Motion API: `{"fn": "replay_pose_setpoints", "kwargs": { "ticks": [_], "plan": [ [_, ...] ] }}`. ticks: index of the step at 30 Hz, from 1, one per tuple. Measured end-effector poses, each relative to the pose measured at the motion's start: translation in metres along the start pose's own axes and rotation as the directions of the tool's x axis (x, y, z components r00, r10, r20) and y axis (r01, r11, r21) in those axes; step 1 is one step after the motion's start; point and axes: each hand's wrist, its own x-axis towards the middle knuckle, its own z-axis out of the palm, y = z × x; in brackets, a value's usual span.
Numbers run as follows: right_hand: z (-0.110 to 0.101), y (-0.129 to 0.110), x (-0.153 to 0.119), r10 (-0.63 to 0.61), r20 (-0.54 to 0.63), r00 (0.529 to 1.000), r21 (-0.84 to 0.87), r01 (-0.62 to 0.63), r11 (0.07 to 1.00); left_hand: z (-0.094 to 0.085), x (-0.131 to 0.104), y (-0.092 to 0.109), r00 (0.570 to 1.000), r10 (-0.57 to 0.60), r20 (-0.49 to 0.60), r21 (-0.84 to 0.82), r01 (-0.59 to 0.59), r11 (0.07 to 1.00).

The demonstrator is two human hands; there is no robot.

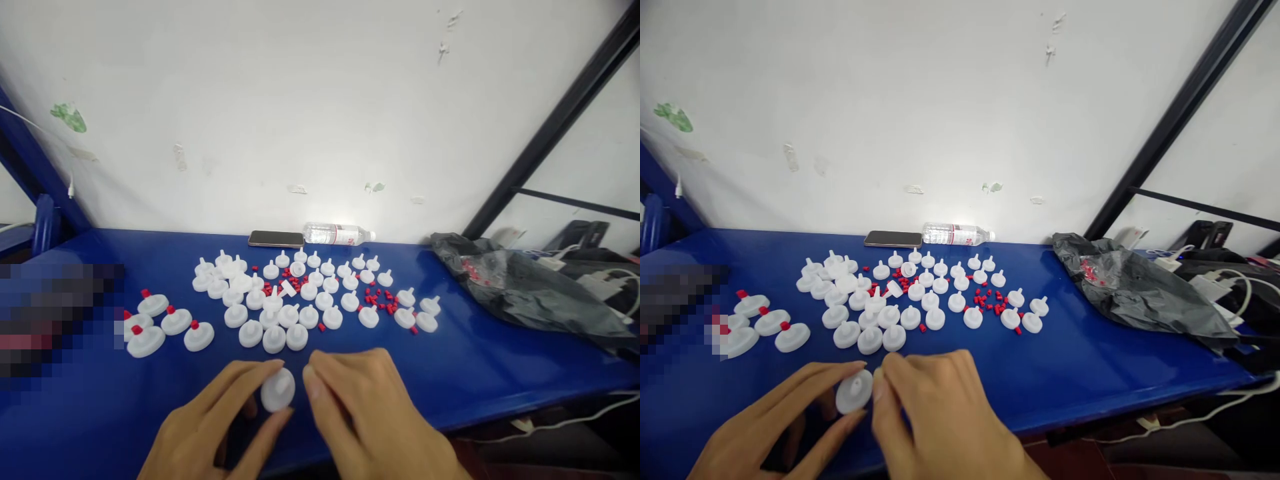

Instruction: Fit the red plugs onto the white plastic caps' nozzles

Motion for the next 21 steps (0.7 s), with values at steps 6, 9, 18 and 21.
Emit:
{"fn": "replay_pose_setpoints", "kwargs": {
  "ticks": [6,9,18,21],
  "plan": [
    [0.001,0.027,0.024,0.141,0.002,0.99,-0.464,-0.124,0.877,0.001,0.002,-0.002,0.998,-0.025,-0.049,0.041,0.027,0.999],
    [0.005,0.031,0.029,0.159,-0.003,0.987,-0.529,-0.136,0.837,0.003,-0.001,-0.003,0.999,-0.014,-0.037,0.052,0.016,0.999],
    [0.009,0.036,0.025,0.172,-0.014,0.985,-0.51,-0.155,0.846,0.004,-0.005,-0.005,1.0,0.017,0.003,0.114,-0.017,0.993],
    [0.009,0.034,0.025,0.187,0.008,0.982,-0.524,-0.155,0.838,0.003,-0.004,-0.004,1.0,0.012,0.006,0.119,-0.013,0.993]
  ]
}}
